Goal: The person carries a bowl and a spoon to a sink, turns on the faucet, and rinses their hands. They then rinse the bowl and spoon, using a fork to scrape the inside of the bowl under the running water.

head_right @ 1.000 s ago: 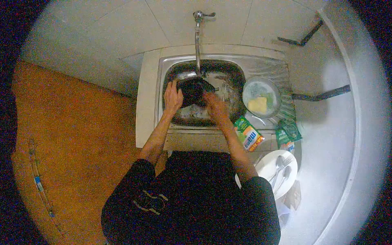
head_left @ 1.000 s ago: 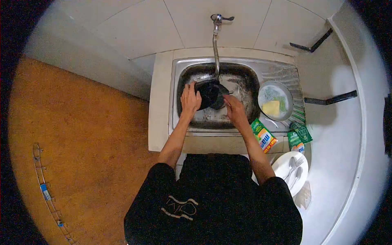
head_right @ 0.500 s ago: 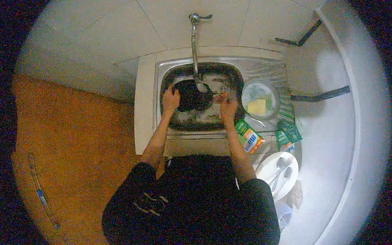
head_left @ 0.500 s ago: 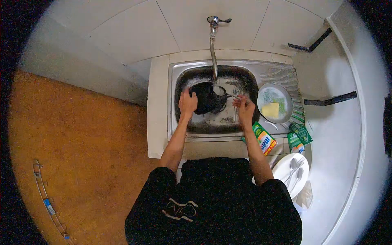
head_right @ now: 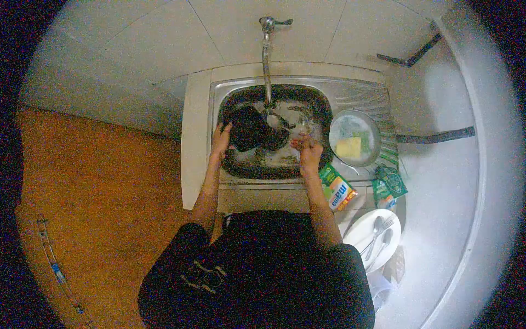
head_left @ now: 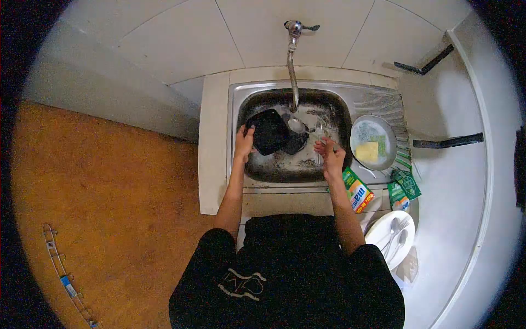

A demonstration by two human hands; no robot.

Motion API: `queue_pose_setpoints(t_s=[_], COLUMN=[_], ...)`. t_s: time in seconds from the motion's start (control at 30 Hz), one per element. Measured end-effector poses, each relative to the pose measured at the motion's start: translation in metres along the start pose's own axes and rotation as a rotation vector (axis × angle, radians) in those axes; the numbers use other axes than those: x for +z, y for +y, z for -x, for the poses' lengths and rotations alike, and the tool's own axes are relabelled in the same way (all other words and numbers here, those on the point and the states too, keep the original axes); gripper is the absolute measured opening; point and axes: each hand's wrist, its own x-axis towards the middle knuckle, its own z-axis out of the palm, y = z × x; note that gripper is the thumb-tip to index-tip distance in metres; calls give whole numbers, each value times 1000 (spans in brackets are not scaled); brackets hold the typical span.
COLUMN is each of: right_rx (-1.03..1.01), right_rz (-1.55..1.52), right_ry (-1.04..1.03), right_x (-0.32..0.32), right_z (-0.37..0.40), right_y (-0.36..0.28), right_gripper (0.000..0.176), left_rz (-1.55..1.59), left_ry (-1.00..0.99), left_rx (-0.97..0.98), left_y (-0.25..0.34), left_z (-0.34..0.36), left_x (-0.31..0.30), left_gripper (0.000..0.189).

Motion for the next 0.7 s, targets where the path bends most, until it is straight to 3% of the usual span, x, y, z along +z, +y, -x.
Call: queue_pose_setpoints(t_s=[0.2,0.27,0.37,0.43,0.5,0.53,0.7], right_rx=[-141,-279,-308,-356,-377,-509,-674], right_rz=[114,367,453,498,759,797,987], right_ry=[32,52,0,-41,-108,-85,-88], right_x=[-4,-2,13,5,18,27,37], right_z=[14,18,26,18,19,24,12], right_y=[-23,-36,-44,-18,-10,-14,-5], right_gripper=[33,32,30,27,22,18,15], left_rz=[46,69,46,118,152,188,152], left_ry=[-39,-57,-98,-130,-155,-176,-150], left_rx=[-81,-118,-207,-124,-149,-174,-111], left_y=[-30,-38,-40,-45,-49,-51,-34], left_z=[-25,-33,-33,-30,-31,-32,-11], left_x=[5,12,27,35,41,43,50], left_gripper=[90,94,92,85,80,75,66])
